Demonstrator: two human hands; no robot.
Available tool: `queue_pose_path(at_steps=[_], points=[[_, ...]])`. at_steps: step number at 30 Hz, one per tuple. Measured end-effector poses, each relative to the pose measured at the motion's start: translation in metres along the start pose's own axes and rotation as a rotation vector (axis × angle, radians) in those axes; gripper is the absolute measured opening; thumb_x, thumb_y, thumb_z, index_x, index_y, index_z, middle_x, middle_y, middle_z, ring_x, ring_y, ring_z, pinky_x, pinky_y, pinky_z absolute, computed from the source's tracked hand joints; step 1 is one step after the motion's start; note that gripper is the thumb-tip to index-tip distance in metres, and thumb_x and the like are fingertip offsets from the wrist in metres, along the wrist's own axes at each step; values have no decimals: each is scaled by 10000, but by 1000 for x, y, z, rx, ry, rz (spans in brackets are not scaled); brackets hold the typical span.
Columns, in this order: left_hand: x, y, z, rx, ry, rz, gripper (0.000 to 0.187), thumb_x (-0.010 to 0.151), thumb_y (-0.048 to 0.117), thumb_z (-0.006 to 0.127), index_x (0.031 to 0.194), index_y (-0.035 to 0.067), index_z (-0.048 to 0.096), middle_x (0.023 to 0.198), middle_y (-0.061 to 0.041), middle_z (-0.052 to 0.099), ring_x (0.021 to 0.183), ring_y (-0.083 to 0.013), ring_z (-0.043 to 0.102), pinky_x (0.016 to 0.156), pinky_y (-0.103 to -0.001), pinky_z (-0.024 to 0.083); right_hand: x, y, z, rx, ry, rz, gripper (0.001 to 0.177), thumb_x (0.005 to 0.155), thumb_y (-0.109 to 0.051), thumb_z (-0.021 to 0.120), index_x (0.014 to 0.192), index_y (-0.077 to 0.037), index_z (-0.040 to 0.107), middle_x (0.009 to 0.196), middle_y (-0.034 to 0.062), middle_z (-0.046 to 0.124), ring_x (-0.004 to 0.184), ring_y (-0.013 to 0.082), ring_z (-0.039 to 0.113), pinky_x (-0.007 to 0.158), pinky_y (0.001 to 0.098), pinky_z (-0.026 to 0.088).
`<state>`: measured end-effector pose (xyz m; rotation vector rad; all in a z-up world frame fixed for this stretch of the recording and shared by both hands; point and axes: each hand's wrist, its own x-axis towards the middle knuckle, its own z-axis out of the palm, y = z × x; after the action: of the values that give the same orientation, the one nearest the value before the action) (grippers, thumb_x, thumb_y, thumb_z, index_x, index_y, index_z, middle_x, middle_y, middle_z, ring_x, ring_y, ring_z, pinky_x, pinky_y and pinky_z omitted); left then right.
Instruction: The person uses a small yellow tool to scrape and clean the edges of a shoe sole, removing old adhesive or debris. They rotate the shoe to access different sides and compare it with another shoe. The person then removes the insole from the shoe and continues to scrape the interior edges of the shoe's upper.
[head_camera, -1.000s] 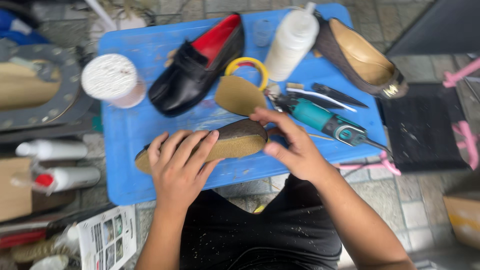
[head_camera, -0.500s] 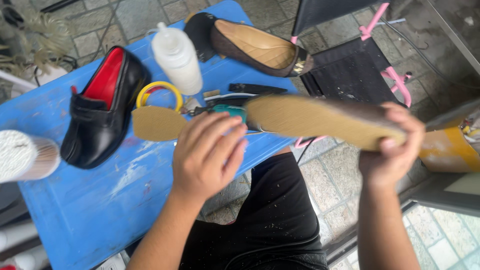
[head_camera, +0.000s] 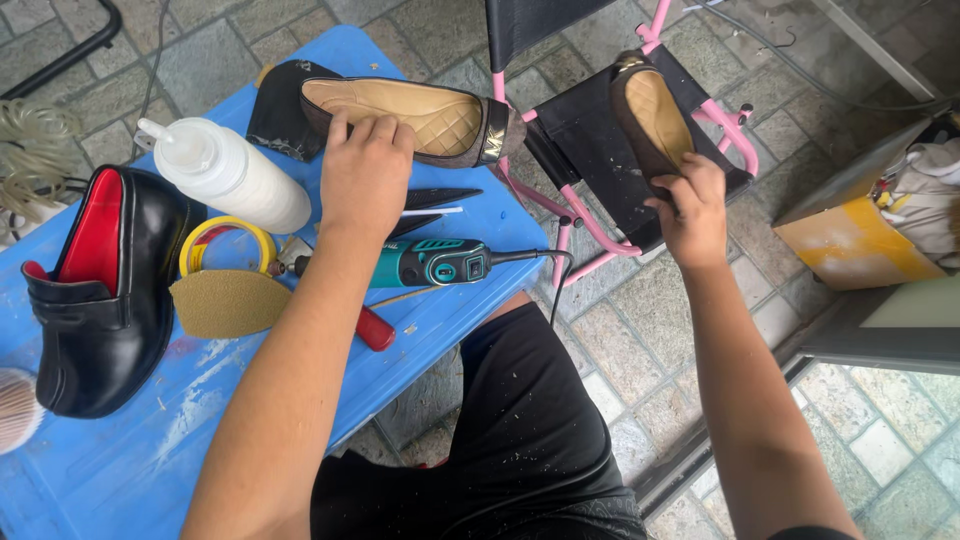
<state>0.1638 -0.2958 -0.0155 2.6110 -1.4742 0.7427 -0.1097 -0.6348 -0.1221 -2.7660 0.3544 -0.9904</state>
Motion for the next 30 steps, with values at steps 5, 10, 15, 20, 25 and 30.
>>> queue_pose_path(at_steps=[5, 10, 15, 20, 25, 30], points=[[2, 7, -37, -207, 152, 16, 105, 993, 160, 681, 1065, 90, 653, 995, -75, 722, 989, -264, 674, 922, -455, 443, 7, 0, 5, -160, -77, -107, 226, 734, 61, 764, 875, -102, 698, 1246, 127, 692, 1250, 350, 599, 1041, 471, 500], [-23, 38, -109, -972, 252, -262, 225, 1035, 183, 664, 1161, 50, 533, 994, -85, 678, 939, -220, 672, 832, -306, 478, 31, -87, -22, 403, 146, 263, 108, 1051, 4, 672, 1151, 4, 631, 1200, 142, 681, 1066, 255, 682, 988, 361, 541], [-101, 55, -133, -2000, 182, -523, 230, 1116, 191, 619, 1224, 21, 508, 1031, -57, 596, 1004, -116, 548, 884, -258, 438, 34, -217, -50, 1247, -5, 86, 345, 1141, -302, 553, 1342, -26, 504, 1254, 100, 697, 1108, 192, 687, 1036, 327, 548], [-198, 50, -140, -2492, 212, -859, 395, 1011, 233, 673, 1309, 28, 515, 1151, -110, 671, 1090, -180, 628, 940, -305, 506, 33, -318, -47, 1679, -457, 167, 726, 978, -280, 685, 1557, -24, 329, 1504, 79, 522, 1421, 207, 499, 1188, 348, 418], [-270, 21, -141, -2163, 287, -1026, 580, 877, 196, 720, 1377, 42, 469, 1218, -107, 645, 1128, -183, 640, 983, -346, 520, 38, -380, -15, 1710, -951, 204, 649, 931, 19, 674, 1519, 15, 401, 1376, 124, 610, 1271, 219, 597, 1064, 374, 496], [-321, -27, -153, -1820, 319, -1024, 590, 846, 124, 757, 1372, -8, 526, 1252, -162, 658, 1132, -235, 662, 994, -385, 543, 52, -413, -7, 1206, -795, -229, 495, 920, 37, 674, 1400, 18, 557, 1271, 106, 659, 1090, 162, 683, 998, 318, 551]])
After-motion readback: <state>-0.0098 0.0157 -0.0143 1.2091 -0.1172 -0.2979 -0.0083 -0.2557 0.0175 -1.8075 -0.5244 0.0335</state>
